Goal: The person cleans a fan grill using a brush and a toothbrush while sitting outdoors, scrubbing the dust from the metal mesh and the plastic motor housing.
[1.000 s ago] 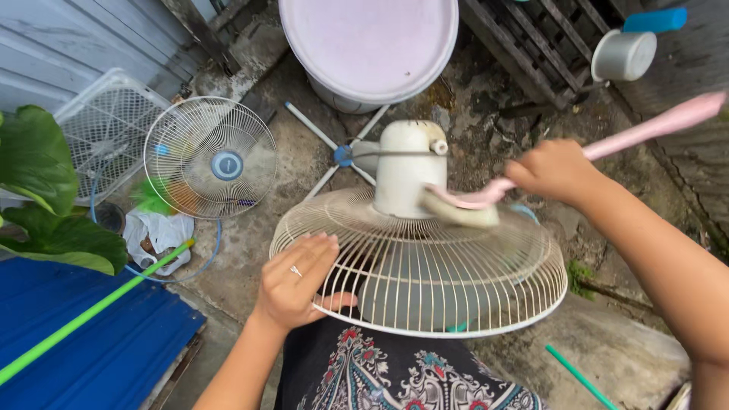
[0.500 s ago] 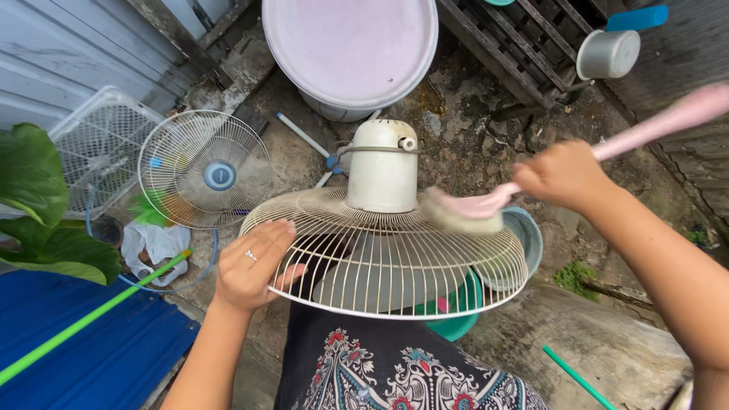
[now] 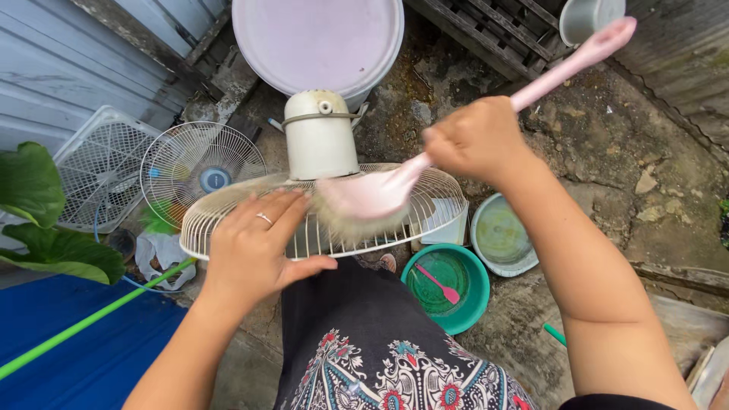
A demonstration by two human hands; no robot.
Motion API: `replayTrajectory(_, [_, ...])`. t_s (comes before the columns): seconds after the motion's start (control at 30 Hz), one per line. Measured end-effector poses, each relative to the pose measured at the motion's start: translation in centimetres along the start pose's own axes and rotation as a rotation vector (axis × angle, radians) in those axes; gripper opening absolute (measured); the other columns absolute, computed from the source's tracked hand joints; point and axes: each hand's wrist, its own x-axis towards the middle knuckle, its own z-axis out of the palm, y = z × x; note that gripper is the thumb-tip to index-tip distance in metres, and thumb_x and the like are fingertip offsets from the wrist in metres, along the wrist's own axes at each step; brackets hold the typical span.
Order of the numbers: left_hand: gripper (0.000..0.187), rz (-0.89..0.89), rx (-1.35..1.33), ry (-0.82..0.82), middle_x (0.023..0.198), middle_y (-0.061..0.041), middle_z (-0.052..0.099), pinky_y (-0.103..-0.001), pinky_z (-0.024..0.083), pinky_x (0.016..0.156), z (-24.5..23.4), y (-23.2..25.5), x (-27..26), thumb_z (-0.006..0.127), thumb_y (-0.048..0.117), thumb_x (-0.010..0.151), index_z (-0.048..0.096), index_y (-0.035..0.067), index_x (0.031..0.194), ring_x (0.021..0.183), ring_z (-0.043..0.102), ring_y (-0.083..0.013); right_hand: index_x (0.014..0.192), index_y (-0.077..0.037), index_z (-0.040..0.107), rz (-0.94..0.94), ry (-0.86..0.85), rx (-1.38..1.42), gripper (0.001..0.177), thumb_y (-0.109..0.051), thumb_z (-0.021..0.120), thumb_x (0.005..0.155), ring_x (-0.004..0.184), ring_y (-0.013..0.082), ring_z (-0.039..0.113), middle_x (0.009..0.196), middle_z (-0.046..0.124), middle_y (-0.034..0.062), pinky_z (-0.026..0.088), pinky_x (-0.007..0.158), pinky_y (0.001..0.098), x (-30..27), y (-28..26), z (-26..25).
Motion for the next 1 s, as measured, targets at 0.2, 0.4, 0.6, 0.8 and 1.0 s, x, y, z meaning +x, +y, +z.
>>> replayTrajectory(0.2, [0.073,0.147,-0.029,0.080,0.107,-0.010,0.077,-0.041,0.058,0.081,1.0,-0.2,0.9,0.074,0.071,0.076,0.073,0.006,0.108,0.097,0.074,-0.0290,0.076,-0.013,0.078,0.574,-0.211,0.058,0.045,-0.038,0.047,0.096,0.069,0.0447,0.065,0.071,0.068,0.0205,0.053,0.072,0.0535,-13.1,12.0,13.6])
replayTrajectory(0.4, [0.087,0.179,0.110,0.065,0.101,-0.014,0.076,-0.043,0.057,0.074,0.1,-0.6,2.8,0.074,0.080,0.072,0.072,0.002,0.110,0.086,0.072,-0.0322,0.081,-0.011,0.078,0.979,-0.366,0.021,0.071,-0.060,0.032,0.105,0.077,0.0405,0.069,0.075,0.069,0.0207,0.053,0.076,0.0521,-17.9,15.3,14.3])
replayTrajectory(0.6, [0.062,0.078,0.035,0.353,0.098,-0.013,0.070,-0.046,0.051,0.087,-0.2,-3.8,-0.8,0.074,0.063,0.098,0.071,0.003,0.115,0.094,0.067,-0.0326,0.093,-0.003,0.065,1.085,-0.234,0.409,0.050,-0.049,0.049,0.101,0.069,0.0340,0.065,0.076,0.066,0.0197,0.051,0.067,0.0463,-23.4,13.8,14.1])
replayTrajectory(0.8, [0.051,-0.465,0.133,0.838,0.073,-0.017,0.051,-0.043,0.031,0.059,0.0,-14.8,-17.7,0.055,0.041,0.112,0.060,-0.002,0.084,0.064,0.047,-0.0302,0.112,-0.005,0.056,1.356,-0.462,0.663,0.025,-0.010,0.066,0.089,0.048,0.0229,0.056,0.070,0.059,0.0087,0.046,0.039,0.0391,-34.9,5.9,20.2])
replayTrajectory(1.0, [0.047,-0.951,-0.404,1.156,0.089,-0.012,0.078,-0.034,0.064,0.070,6.8,-25.4,-36.8,0.050,0.037,0.115,0.073,-0.004,0.111,0.077,0.075,-0.0190,0.120,-0.008,0.067,1.521,-0.711,0.802,0.041,-0.041,0.051,0.102,0.048,0.0229,0.058,0.063,0.061,0.0122,0.047,0.041,0.0375,-37.7,-7.3,24.8])
